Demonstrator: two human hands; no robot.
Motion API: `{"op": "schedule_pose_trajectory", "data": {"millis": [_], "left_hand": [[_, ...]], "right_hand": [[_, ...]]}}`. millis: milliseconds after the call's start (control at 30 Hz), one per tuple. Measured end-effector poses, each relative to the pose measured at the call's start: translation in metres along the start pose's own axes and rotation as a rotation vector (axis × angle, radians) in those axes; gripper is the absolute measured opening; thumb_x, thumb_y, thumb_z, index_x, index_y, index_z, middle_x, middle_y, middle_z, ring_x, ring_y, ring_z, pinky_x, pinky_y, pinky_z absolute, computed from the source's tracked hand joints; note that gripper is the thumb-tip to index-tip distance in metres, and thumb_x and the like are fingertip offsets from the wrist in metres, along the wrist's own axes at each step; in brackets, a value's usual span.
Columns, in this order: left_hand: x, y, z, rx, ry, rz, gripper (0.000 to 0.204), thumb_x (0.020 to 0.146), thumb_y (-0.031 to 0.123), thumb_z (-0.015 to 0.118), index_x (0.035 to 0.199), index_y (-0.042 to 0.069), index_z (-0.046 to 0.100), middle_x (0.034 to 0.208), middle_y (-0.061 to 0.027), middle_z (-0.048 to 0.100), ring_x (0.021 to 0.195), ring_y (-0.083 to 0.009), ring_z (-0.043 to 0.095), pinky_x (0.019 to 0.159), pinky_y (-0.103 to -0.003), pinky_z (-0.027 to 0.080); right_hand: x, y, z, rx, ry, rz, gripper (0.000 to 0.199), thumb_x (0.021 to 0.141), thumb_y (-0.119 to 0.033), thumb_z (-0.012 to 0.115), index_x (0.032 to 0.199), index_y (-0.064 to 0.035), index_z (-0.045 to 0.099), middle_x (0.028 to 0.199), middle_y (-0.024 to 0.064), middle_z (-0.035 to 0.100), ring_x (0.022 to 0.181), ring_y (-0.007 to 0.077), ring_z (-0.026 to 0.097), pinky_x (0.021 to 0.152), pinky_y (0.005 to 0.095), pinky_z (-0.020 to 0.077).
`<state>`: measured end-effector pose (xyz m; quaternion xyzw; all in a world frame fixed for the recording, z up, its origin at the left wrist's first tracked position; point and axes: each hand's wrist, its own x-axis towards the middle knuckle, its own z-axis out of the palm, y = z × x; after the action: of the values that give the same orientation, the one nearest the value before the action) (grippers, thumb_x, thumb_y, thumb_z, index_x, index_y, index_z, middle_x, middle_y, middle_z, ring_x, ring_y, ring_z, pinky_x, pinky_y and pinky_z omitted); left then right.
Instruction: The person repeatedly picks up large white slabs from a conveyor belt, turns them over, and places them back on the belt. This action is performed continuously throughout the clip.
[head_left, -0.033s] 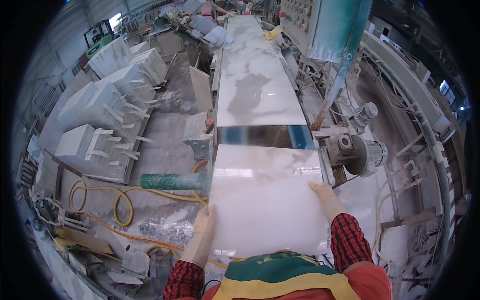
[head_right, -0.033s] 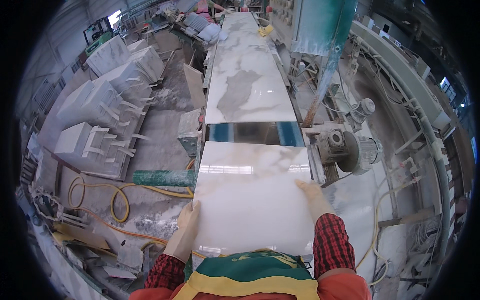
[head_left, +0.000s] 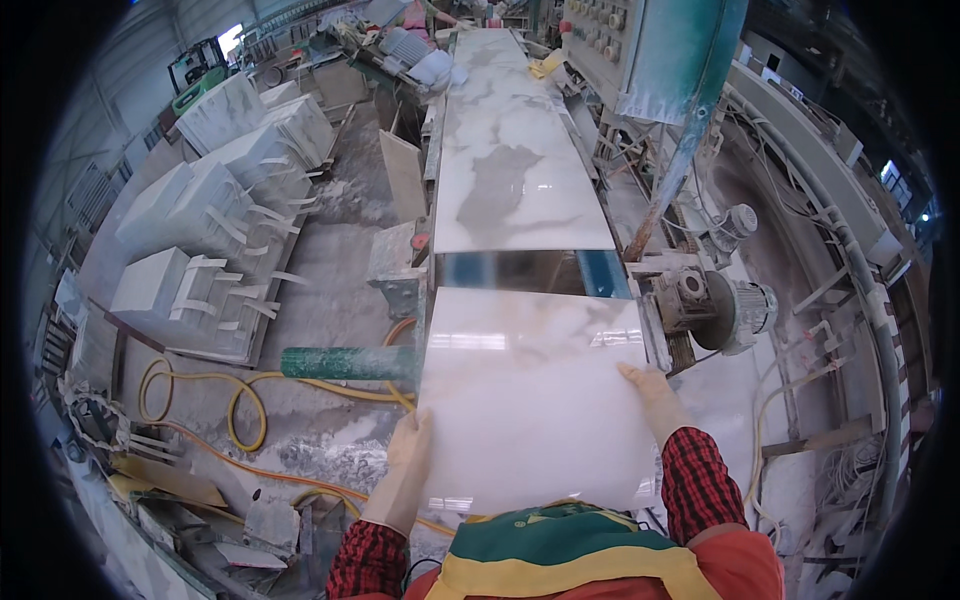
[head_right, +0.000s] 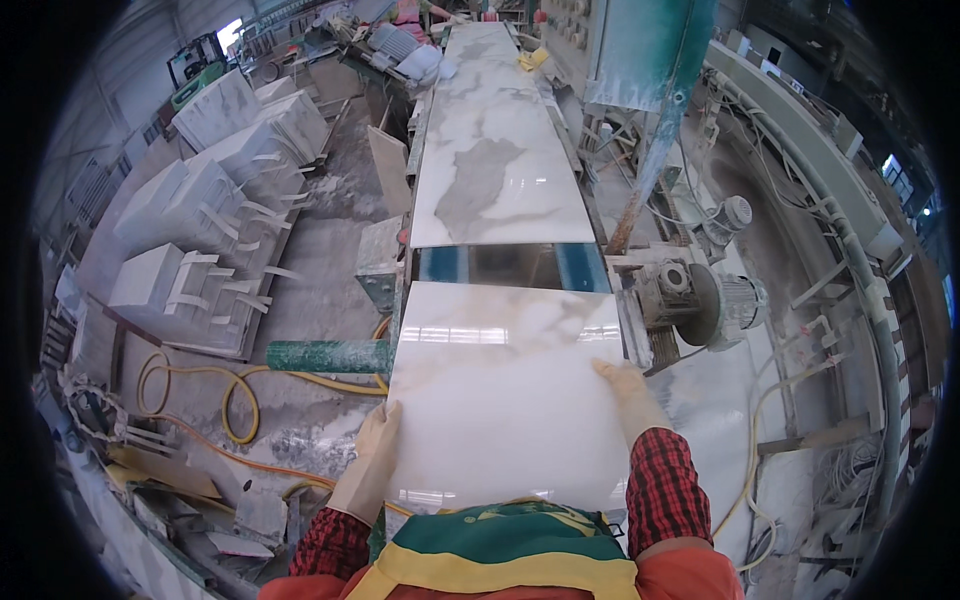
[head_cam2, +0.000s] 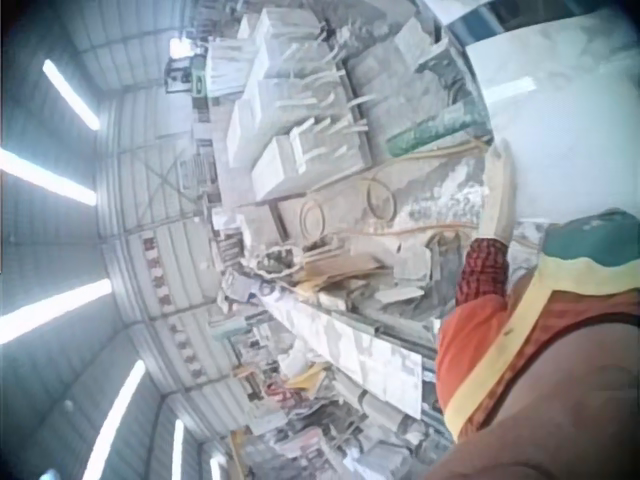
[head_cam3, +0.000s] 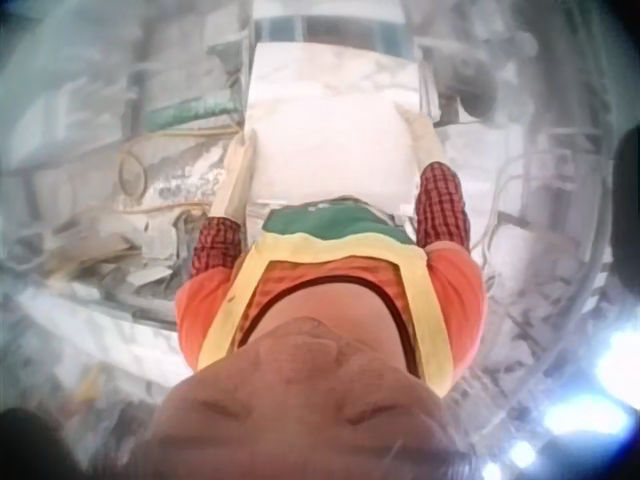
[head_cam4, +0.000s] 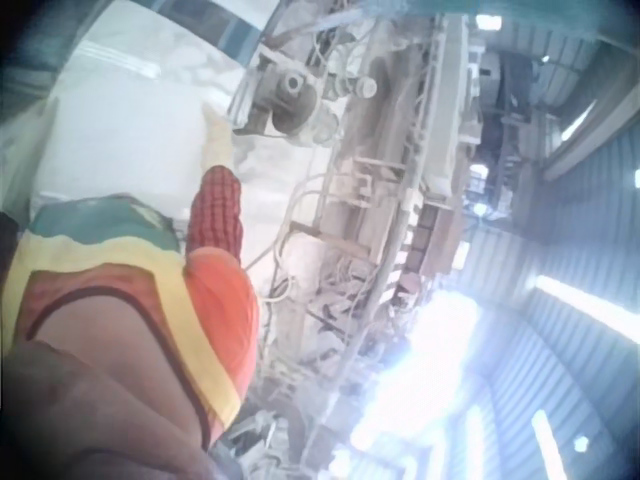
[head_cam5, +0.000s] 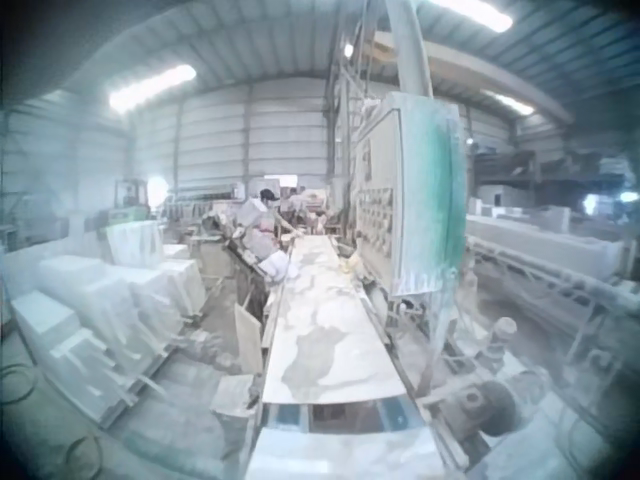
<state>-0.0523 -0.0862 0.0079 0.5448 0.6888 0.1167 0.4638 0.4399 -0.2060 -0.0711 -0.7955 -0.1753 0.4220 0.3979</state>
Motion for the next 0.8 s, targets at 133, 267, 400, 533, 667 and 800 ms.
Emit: {"op": "schedule_pose_trajectory", "data": {"millis": [133,267,400,533,667,800], "left_hand": [[0.024,-0.023,0.011,0.052,0.068,-0.003,0.067,0.108,0.060,0.048,0.143,0.007,0.068,0.150,-0.0226,0.064,0.142,-0.0410,0.058,0.119,-0.048,0.043],[0.042,-0.009,0.019,0.056,0.036,0.012,0.070,0.108,0.063,0.046,0.145,0.007,0.066,0.153,-0.0225,0.062,0.143,-0.0420,0.057,0.120,-0.048,0.042],[0.062,-0.007,0.023,0.067,0.049,-0.026,0.069,0.108,0.063,0.045,0.147,0.009,0.065,0.153,-0.0223,0.061,0.143,-0.0416,0.057,0.120,-0.048,0.041],[0.077,-0.009,0.031,-0.040,0.076,-0.074,0.067,0.107,0.061,0.046,0.146,0.009,0.065,0.152,-0.0238,0.062,0.142,-0.0406,0.058,0.119,-0.048,0.042],[0.055,0.045,0.017,0.068,0.050,-0.047,0.065,0.107,0.059,0.048,0.139,0.006,0.069,0.141,-0.0248,0.069,0.134,-0.0413,0.063,0.114,-0.049,0.045],[0.064,0.044,0.025,0.089,0.191,-0.005,0.061,0.107,0.057,0.049,0.133,0.007,0.072,0.133,-0.0236,0.073,0.128,-0.0429,0.066,0.110,-0.050,0.048]], "right_hand": [[-0.044,-0.065,0.019,0.154,-0.038,0.084,0.092,0.093,-0.041,0.088,0.158,0.0106,0.047,0.148,0.0271,0.064,0.122,0.0345,0.072,0.100,0.0456,0.0603],[-0.073,-0.073,0.000,-0.235,-0.051,-0.189,0.062,0.104,-0.031,0.075,0.152,0.0032,0.057,0.133,0.0208,0.073,0.114,0.0304,0.074,0.099,0.0410,0.0604],[-0.084,0.011,-0.028,-1.048,-0.079,-0.801,0.051,0.108,-0.028,0.070,0.148,0.0023,0.061,0.134,0.0158,0.073,0.118,0.0276,0.072,0.102,0.0384,0.0583],[-0.105,0.001,-0.001,0.422,-0.209,0.124,0.045,0.108,-0.026,0.071,0.143,0.0012,0.064,0.130,0.0123,0.075,0.116,0.0242,0.072,0.099,0.0366,0.0590],[-0.075,0.023,0.005,0.321,-0.082,0.149,0.048,0.105,-0.024,0.077,0.143,0.0020,0.064,0.129,0.0137,0.074,0.111,0.0240,0.073,0.093,0.0383,0.0612],[-0.055,0.028,0.005,0.367,-0.115,0.061,0.054,0.102,-0.028,0.081,0.141,0.0041,0.064,0.127,0.0145,0.075,0.109,0.0233,0.073,0.087,0.0387,0.0623]]}}
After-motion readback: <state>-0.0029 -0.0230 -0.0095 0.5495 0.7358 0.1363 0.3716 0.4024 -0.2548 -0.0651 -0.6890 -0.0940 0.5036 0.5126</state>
